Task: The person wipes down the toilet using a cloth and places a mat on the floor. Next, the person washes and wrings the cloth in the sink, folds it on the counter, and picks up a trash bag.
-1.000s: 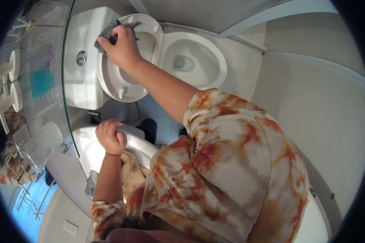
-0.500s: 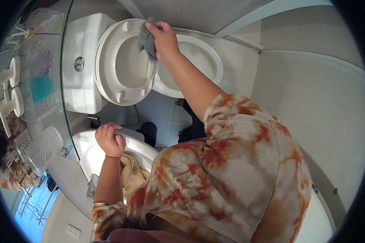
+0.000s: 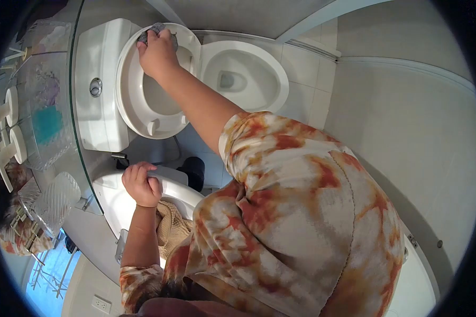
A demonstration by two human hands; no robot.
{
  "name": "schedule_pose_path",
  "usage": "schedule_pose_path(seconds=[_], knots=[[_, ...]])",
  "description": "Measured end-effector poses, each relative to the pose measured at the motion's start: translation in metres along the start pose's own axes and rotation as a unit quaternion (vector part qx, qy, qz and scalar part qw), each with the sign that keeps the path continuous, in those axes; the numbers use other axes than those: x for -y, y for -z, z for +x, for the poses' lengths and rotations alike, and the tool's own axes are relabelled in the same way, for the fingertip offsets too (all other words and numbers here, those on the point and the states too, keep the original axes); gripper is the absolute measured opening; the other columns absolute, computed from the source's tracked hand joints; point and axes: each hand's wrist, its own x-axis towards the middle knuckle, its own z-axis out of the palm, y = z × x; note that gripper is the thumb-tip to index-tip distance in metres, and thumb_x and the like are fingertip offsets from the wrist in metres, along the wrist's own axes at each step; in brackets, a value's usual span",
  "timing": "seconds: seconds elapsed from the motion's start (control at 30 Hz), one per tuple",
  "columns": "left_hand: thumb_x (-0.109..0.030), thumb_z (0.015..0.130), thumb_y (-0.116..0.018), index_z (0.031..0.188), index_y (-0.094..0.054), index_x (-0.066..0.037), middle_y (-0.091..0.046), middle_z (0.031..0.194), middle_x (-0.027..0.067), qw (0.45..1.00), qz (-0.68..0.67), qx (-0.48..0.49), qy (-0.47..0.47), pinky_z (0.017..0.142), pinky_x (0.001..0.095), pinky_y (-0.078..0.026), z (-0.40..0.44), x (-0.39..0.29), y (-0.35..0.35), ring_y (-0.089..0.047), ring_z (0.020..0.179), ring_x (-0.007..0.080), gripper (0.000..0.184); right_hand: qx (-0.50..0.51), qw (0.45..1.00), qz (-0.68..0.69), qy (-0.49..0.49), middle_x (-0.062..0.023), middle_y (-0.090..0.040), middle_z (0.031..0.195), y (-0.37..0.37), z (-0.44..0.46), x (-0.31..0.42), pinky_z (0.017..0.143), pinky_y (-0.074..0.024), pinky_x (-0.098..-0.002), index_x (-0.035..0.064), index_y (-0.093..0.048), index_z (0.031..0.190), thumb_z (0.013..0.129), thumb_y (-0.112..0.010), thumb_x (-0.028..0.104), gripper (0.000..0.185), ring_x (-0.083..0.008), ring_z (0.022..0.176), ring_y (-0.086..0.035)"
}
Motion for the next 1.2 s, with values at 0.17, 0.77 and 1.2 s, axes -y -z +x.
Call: schedule_pose_path(seconds=[0.17,0.77,1.2], knots=[[-0.018,0.068,-0.047,0.078,-0.06,-0.011,-0.063,0.084,0.0063,1.0,0.003,-0.001,-0.001,0.074,0.0375,-0.038,0.001,-0.002,0.0,-0.055,0.077,0.0271,0.017,-0.013,0.994,0.046,0.1,-0.0204,-0.05,0.114,-0.004,-0.03,-0.025,0.086,-0.0474,-0.0393,-0.0001,-0.057,0.111,0.082,-0.068,0.028,0.041,-0.0337,0.097,-0.057],[-0.016,0.065,-0.05,0.078,-0.06,-0.013,-0.063,0.084,0.0031,1.0,0.004,0.029,0.006,0.076,0.0364,-0.038,0.002,-0.001,-0.001,-0.054,0.076,0.0247,0.017,-0.138,0.948,0.252,0.134,-0.0163,-0.053,0.119,-0.047,0.009,-0.09,0.096,-0.0397,-0.0383,0.0039,-0.054,0.113,0.087,-0.063,0.026,0.035,-0.0337,0.11,-0.051],[-0.017,0.065,-0.047,0.08,-0.058,-0.01,-0.061,0.085,0.007,0.997,-0.008,0.082,0.013,0.079,0.0389,-0.038,0.004,0.001,-0.003,-0.054,0.081,0.0294,0.02,-0.144,0.975,0.167,-0.03,-0.0171,-0.054,0.123,-0.06,0.033,-0.156,0.095,-0.0401,-0.0392,0.0,-0.063,0.096,0.096,-0.045,0.037,0.041,-0.0344,0.109,-0.053]])
